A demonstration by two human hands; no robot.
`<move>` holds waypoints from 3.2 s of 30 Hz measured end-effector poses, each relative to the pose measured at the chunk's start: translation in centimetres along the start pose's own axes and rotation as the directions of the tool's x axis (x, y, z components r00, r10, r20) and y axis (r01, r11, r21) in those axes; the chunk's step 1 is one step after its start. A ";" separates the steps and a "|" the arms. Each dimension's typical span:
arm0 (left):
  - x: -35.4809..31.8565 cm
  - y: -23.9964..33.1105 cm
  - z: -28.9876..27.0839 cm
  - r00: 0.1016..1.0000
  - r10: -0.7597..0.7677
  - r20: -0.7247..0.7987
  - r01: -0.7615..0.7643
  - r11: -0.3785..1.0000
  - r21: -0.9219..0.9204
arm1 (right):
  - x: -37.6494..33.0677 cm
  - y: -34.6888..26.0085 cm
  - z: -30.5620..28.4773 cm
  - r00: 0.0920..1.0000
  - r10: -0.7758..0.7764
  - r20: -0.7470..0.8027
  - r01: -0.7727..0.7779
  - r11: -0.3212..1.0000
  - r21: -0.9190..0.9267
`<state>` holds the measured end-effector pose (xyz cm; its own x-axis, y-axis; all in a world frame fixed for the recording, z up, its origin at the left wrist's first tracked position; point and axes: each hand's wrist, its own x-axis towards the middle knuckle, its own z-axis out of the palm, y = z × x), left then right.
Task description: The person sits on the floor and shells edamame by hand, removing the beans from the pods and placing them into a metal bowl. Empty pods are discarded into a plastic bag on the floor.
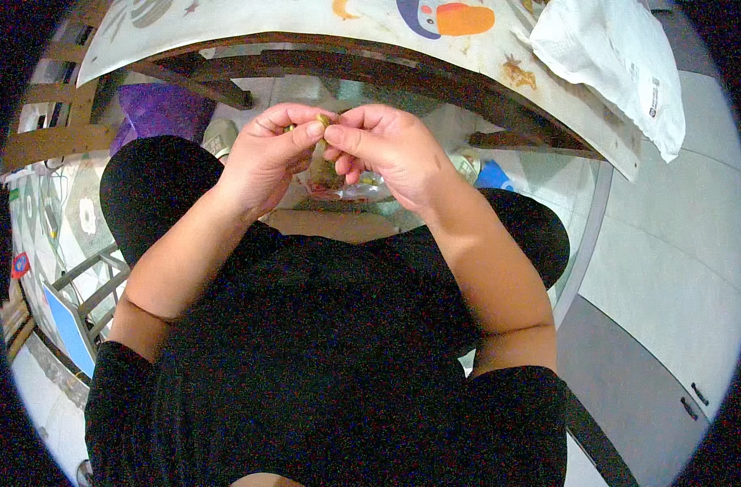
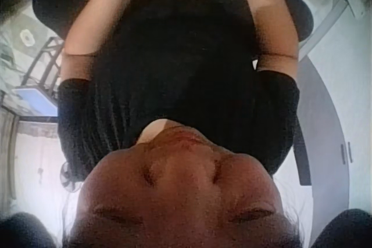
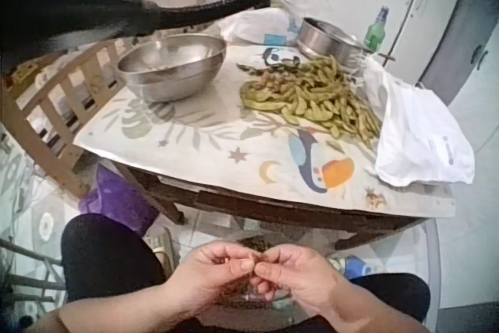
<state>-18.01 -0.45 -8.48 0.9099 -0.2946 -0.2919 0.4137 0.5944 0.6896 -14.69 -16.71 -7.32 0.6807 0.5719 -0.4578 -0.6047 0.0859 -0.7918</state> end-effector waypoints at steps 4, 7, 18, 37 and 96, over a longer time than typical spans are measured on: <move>-0.2 0.0 -0.2 0.997 0.076 -0.029 -0.071 0.988 0.138 | 0.0 0.1 0.2 1.000 -0.024 -0.007 0.024 1.000 0.003; -0.3 -0.1 -0.4 0.990 0.140 0.001 -0.136 0.956 0.258 | -0.1 0.1 0.2 1.000 -0.009 0.007 0.009 1.000 0.019; 0.3 -0.6 0.2 0.954 0.291 -0.068 -0.264 0.928 0.264 | -0.3 0.1 0.8 0.996 -0.071 -0.057 0.068 0.996 -0.059; 0.2 -0.1 -0.1 0.990 0.128 -0.063 -0.108 0.961 0.253 | -0.6 0.8 1.5 0.866 -0.500 -0.024 0.376 0.681 -0.628; 1.0 0.9 -2.1 0.983 -0.039 -0.182 -0.042 0.906 -0.422 | 0.2 1.2 1.5 0.789 -0.542 -0.291 0.396 0.809 -0.434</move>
<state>-16.65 1.30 -9.53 0.8832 -0.1767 -0.4344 0.3490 0.8665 0.3570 -15.92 -15.28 -7.77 0.9847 0.1670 -0.0496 -0.0404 -0.0578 -0.9975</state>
